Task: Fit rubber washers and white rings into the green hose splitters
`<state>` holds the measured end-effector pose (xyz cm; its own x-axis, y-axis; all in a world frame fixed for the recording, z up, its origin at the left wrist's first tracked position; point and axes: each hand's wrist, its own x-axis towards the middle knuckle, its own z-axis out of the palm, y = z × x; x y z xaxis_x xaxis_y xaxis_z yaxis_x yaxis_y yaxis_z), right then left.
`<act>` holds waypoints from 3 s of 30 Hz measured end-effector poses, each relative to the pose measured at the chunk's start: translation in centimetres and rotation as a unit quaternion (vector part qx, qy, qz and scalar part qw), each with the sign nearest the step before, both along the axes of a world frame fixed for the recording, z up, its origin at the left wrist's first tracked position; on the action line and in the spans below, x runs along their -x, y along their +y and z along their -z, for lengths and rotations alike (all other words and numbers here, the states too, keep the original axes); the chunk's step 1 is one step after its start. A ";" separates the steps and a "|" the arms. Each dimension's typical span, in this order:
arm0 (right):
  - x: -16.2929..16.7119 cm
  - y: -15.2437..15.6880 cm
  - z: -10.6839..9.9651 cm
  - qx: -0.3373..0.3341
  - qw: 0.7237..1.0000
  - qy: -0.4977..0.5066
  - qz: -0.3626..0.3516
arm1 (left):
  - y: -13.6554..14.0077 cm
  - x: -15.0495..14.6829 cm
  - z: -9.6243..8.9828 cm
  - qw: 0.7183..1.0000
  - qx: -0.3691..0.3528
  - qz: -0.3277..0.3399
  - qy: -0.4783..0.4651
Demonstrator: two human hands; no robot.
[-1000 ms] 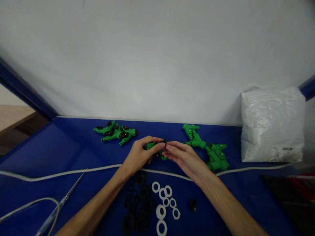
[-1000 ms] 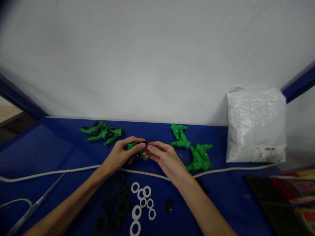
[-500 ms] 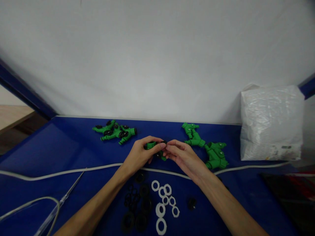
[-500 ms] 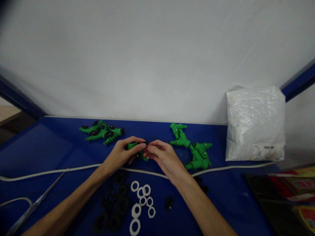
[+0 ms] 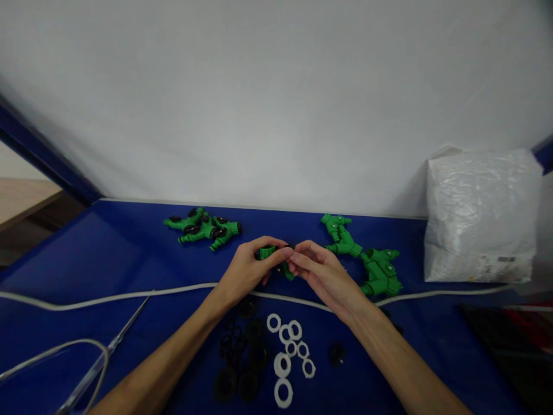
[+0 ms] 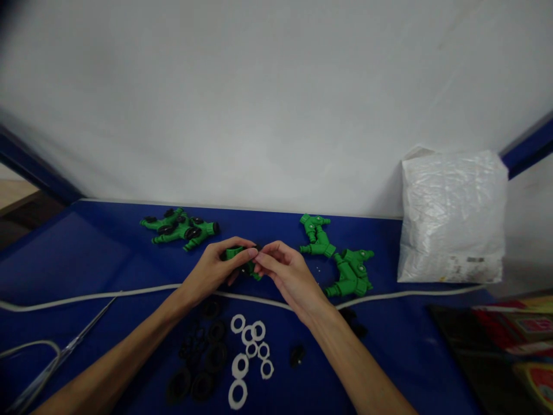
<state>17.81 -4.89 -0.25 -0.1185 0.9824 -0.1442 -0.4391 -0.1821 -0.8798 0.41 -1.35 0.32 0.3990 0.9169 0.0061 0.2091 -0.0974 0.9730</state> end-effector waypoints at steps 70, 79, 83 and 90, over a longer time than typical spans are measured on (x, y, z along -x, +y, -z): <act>0.7 -0.9 -1.0 -0.106 0.970 -0.218 -0.012 | -0.8 -1.7 0.1 0.926 0.233 -0.054 -0.291; 1.5 -1.3 -0.6 -0.029 0.994 -0.104 -0.020 | -1.1 -2.1 0.6 0.929 0.242 -0.054 -0.276; 1.8 -1.5 -0.6 -0.023 0.996 -0.085 -0.007 | -1.1 -2.1 0.4 0.926 0.259 -0.051 -0.271; 2.0 -1.6 -0.7 -0.052 0.991 -0.123 -0.008 | -1.1 -2.0 0.9 0.927 0.251 -0.055 -0.274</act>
